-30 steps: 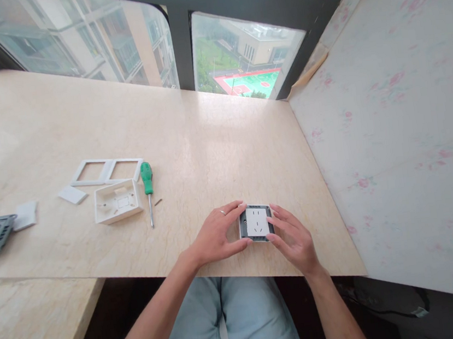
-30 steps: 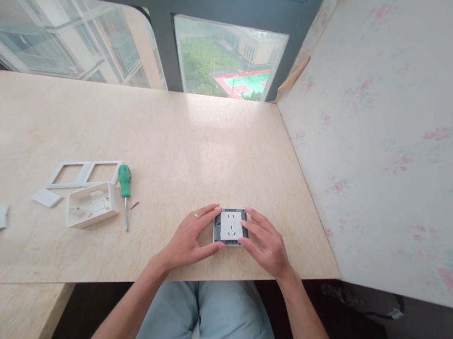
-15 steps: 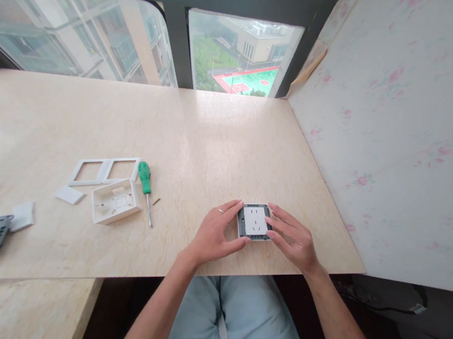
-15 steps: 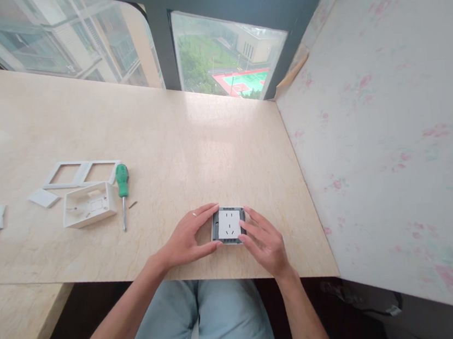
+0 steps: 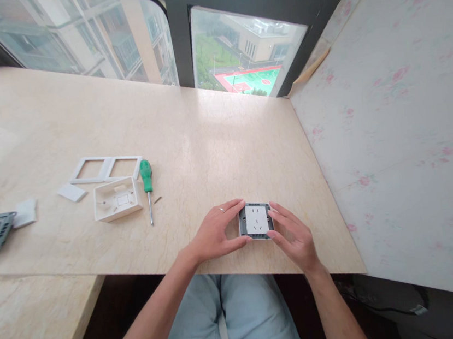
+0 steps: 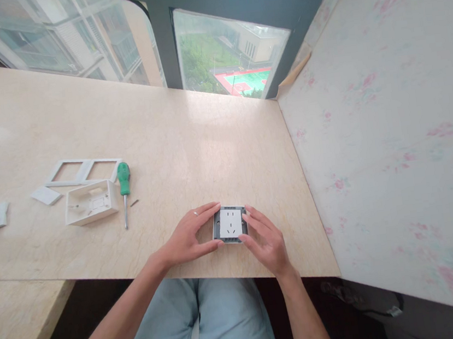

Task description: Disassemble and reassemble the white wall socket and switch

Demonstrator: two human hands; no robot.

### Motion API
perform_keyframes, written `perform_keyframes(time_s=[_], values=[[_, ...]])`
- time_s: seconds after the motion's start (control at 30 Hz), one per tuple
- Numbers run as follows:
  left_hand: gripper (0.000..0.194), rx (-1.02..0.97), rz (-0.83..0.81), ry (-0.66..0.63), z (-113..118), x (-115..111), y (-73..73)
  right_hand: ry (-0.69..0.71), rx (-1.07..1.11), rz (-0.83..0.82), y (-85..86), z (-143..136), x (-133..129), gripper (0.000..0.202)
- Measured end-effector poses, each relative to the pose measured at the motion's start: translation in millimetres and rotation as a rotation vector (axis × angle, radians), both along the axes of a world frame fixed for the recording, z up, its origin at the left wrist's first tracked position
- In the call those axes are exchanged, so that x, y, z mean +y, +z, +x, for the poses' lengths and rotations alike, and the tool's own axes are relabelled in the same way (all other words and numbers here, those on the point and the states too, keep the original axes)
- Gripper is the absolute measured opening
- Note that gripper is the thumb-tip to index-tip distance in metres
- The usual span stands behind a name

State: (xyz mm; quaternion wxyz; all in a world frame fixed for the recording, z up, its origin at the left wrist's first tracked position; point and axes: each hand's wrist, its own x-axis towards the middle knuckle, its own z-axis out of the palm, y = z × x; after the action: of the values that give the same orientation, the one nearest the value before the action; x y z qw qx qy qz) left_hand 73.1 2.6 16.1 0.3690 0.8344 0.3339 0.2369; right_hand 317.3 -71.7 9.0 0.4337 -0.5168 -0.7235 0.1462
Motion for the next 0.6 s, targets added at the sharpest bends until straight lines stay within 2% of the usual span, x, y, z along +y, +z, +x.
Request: perform_keyframes(time_s=[0.23, 0.6], values=[[0.078, -0.005, -0.005, 0.0, -0.1, 0.4, 0.5, 0.046, 0.01, -0.21, -4.2, 2.5, 0.2, 0.082], [0.08, 0.006, -0.019, -0.003, 0.1, 0.5, 1.1, 0.048, 0.066, -0.232, -6.2, 3.7, 0.2, 0.081]])
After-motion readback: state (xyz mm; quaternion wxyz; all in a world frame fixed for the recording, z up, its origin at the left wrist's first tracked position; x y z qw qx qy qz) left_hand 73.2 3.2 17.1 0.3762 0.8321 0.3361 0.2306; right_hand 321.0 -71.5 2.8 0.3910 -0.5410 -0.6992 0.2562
